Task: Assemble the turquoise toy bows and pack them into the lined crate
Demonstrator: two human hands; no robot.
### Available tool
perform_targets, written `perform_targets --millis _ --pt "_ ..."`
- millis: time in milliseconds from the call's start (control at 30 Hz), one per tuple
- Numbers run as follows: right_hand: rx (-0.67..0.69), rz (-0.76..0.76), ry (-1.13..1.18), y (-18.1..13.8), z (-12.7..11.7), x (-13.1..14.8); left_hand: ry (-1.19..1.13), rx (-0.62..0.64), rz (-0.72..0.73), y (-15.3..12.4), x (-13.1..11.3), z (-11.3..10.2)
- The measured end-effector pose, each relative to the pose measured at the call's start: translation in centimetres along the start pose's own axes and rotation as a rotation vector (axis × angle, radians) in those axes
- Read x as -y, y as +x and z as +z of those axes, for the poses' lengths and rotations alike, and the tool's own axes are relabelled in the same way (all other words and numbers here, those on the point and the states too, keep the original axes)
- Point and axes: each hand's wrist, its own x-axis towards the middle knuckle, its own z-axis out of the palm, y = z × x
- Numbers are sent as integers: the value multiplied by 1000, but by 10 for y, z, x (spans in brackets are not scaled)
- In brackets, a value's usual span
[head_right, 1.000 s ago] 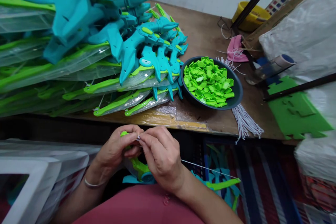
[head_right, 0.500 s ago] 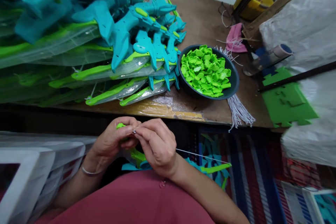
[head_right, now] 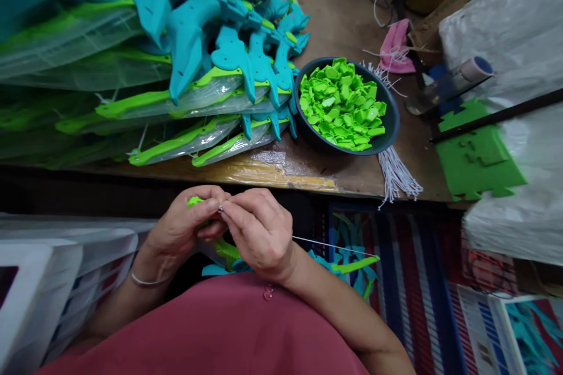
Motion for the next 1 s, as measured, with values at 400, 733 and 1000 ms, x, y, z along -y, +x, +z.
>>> perform_targets --millis 400,733,1000 --pt "105 151 51 6 -7 3 48 -124 46 -2 1 6" --pt "187 -67 -256 11 -8 2 167 -169 62 -5 1 9" --pt "487 588 375 26 -33 3 233 -95 22 -10 -2 6"
